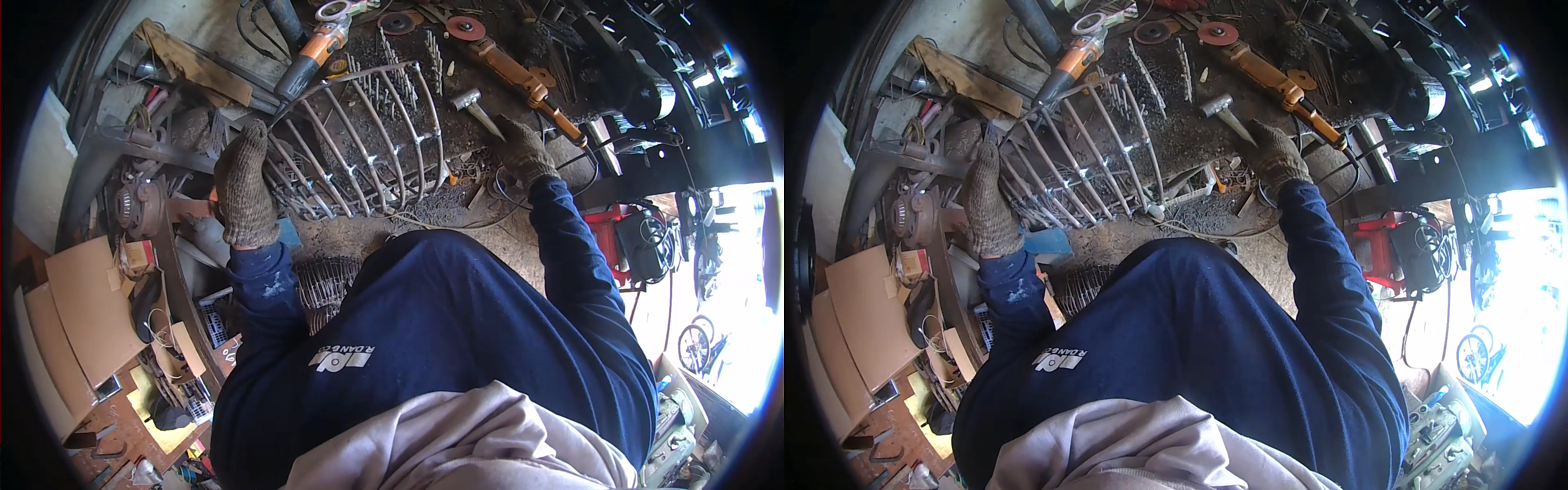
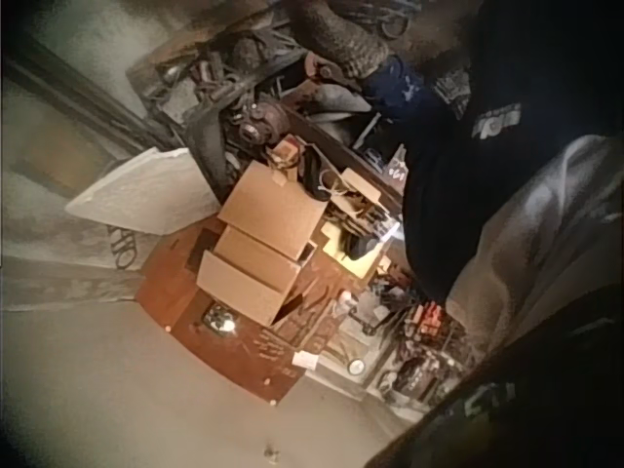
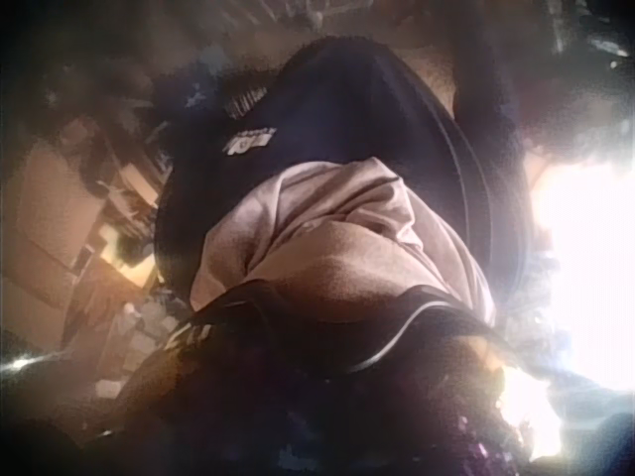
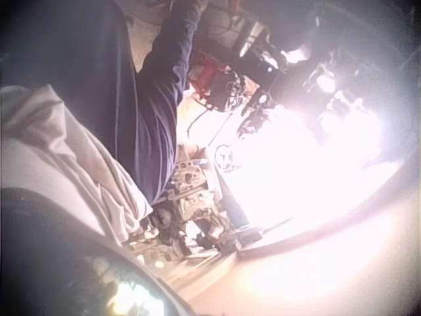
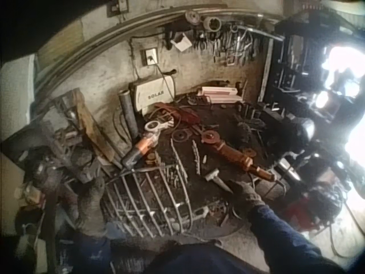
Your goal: The person uses an angle grinder to smooth a metal cage-like sculpture and then uses a hammer to strike a metal rod held against the structure.
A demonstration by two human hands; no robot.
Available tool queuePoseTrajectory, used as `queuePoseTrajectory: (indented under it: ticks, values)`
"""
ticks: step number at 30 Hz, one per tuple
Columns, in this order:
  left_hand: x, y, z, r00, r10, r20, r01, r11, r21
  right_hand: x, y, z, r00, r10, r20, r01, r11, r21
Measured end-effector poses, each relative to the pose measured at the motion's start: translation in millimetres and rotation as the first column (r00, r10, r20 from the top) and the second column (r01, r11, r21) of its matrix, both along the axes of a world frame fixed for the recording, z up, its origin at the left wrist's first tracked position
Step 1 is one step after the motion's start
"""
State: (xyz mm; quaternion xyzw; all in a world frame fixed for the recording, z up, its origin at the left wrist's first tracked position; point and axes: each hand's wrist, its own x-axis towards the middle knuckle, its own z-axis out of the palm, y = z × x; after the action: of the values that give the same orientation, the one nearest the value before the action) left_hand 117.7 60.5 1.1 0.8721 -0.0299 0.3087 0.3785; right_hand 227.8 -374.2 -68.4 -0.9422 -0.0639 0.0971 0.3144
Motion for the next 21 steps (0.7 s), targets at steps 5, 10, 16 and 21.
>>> queuePoseTrajectory:
  ticks: [5,10,16,21]
  values:
    - [2.6,-7.8,3.3,1.0,-0.012,-0.002,0.011,0.994,-0.106,2.3,-0.7,-1.6,0.999,-0.003,-0.051,0.004,1.0,0.023]
    - [2.9,-10.3,5.5,0.998,-0.042,-0.045,0.033,0.98,-0.197,0.1,1.5,3.9,0.998,-0.003,-0.067,0.008,0.997,0.072]
    - [4.0,-16.4,8.0,0.999,-0.027,0.031,0.031,0.986,-0.162,-3.8,10.8,13.5,0.998,-0.022,-0.051,0.023,1.0,0.01]
    - [8.3,-24.3,20.2,0.994,-0.076,0.082,0.092,0.972,-0.217,2.4,4.2,-1.7,1.0,0.0,0.031,0.001,1.0,-0.025]
